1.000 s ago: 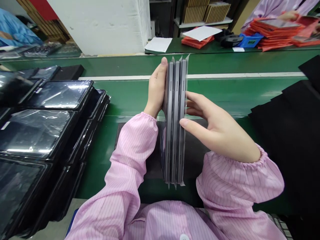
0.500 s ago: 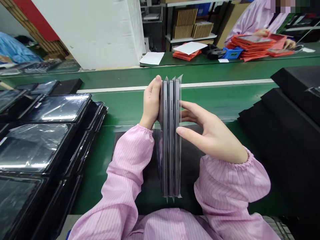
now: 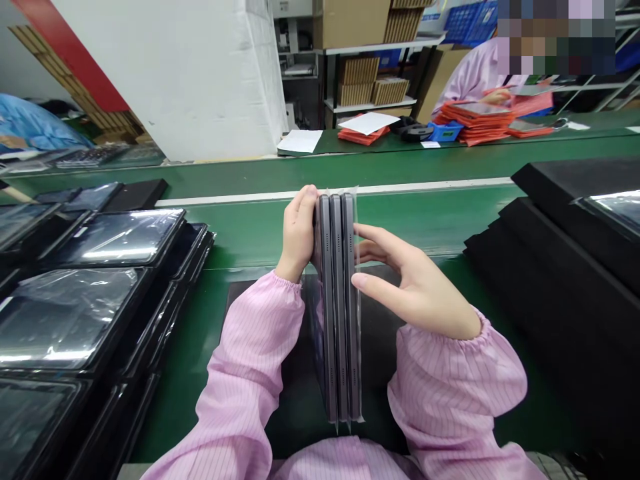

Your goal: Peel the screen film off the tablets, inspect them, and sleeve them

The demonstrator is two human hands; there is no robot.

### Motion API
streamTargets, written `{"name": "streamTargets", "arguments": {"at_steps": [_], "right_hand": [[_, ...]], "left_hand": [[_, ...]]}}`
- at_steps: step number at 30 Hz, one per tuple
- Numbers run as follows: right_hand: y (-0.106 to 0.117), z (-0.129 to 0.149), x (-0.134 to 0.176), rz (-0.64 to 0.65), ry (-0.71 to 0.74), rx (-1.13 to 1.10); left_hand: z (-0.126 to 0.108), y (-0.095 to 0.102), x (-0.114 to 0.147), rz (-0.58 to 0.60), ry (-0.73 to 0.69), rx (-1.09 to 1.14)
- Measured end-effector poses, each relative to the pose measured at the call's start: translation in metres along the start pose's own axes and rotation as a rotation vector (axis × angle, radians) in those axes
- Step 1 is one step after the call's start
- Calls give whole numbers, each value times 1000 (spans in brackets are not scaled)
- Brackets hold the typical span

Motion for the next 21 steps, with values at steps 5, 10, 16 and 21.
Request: {"name": "streamTargets", "arguments": {"at_steps": [5,10,16,21], "right_hand": [[1,0,-1,-59,25,-45],[-2,0,-2,-64,46,-70],[-5,-2,-3,-61,53,-70],[-4,-2,-3,-52,50,-82]], "left_hand": [[-8,-4,6,58,-86,2],[-9,-2,8,77,-69,38],[-10,1,7,80,-74,51],[-10,-1,8,55,-62,46]]}}
Point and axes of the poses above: each hand's wrist, its own x-axis away from the middle knuckle, its own y-axis out of the back of the hand, z = x × y, the point moved 2 cm from there along -x, towards the middle knuckle, and after that the axes turned 13 degrees about y, right-handed, at the moved point
